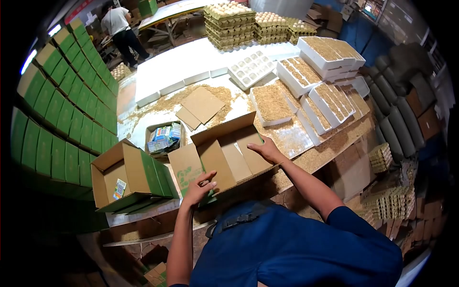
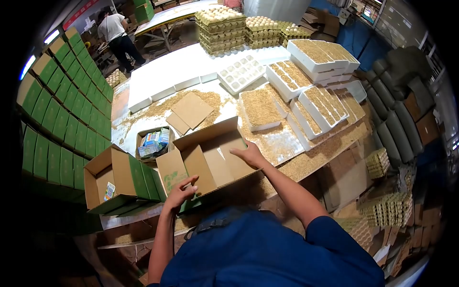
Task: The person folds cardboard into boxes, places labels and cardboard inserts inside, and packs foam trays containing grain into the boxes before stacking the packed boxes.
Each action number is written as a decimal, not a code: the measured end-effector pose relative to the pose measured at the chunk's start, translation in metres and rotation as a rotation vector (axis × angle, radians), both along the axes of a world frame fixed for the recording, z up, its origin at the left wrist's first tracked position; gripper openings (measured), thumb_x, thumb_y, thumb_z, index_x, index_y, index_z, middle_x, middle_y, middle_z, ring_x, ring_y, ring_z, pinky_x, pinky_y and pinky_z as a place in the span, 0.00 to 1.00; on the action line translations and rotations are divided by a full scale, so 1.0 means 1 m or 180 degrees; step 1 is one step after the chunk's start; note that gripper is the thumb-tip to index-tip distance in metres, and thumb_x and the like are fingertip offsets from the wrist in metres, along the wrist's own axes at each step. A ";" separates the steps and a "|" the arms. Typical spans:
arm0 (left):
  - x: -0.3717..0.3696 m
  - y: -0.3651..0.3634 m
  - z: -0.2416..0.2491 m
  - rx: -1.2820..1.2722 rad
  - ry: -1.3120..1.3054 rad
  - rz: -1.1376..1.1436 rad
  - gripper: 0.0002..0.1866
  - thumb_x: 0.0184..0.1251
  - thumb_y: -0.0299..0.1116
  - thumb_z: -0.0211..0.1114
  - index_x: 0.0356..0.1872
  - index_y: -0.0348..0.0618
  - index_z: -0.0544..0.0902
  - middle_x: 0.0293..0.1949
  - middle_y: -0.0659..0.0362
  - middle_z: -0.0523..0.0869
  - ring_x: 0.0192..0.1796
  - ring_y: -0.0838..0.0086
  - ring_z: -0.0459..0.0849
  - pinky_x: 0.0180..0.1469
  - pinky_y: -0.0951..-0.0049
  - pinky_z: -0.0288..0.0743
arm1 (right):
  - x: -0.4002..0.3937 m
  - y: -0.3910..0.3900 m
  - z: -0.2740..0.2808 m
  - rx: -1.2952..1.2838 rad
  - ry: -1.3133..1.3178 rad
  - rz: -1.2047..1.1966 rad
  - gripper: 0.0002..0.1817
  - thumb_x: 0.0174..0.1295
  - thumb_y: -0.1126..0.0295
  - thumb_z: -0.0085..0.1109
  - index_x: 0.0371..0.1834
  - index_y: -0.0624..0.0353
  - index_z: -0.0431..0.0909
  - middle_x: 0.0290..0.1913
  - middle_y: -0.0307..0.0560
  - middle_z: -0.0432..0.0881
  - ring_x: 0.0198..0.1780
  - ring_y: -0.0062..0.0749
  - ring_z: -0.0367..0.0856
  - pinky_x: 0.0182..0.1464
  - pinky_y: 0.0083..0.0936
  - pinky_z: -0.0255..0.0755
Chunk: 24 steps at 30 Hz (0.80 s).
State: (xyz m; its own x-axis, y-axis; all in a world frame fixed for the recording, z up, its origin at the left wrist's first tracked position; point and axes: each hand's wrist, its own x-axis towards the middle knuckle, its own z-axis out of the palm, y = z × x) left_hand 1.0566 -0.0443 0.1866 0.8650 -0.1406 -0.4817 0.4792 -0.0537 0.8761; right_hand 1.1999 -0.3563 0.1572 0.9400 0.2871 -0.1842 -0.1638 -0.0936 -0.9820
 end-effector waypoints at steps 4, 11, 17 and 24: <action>-0.003 -0.032 -0.029 0.0229 -0.1105 0.0707 0.24 0.55 0.27 0.77 0.56 0.41 0.85 0.58 0.55 0.85 0.62 0.70 0.81 0.67 0.70 0.71 | 0.007 -0.007 -0.018 -0.0336 -0.0014 0.0070 0.37 0.59 0.59 0.74 0.68 0.65 0.71 0.54 0.51 0.84 0.52 0.31 0.82 0.55 0.28 0.77; -0.002 -0.029 -0.043 0.0964 -0.1250 0.0696 0.24 0.57 0.32 0.77 0.57 0.45 0.86 0.57 0.52 0.86 0.64 0.64 0.80 0.66 0.69 0.72 | 0.000 0.003 0.013 0.0250 0.0537 0.0168 0.35 0.61 0.71 0.71 0.70 0.65 0.66 0.57 0.50 0.80 0.55 0.30 0.80 0.58 0.26 0.77; -0.004 -0.007 -0.023 0.0151 -0.0551 0.0673 0.26 0.60 0.32 0.77 0.60 0.45 0.84 0.56 0.57 0.87 0.58 0.74 0.80 0.58 0.73 0.75 | -0.014 -0.016 0.007 0.0728 0.1014 0.0252 0.32 0.67 0.66 0.60 0.74 0.53 0.63 0.58 0.46 0.81 0.55 0.31 0.82 0.56 0.31 0.78; -0.007 0.002 -0.026 -0.0233 -0.1011 0.0664 0.27 0.66 0.30 0.73 0.66 0.43 0.80 0.47 0.64 0.87 0.33 0.88 0.75 0.36 0.84 0.72 | -0.038 -0.010 -0.011 0.1033 0.0728 0.0021 0.27 0.68 0.62 0.59 0.68 0.56 0.66 0.55 0.47 0.81 0.52 0.33 0.82 0.54 0.30 0.78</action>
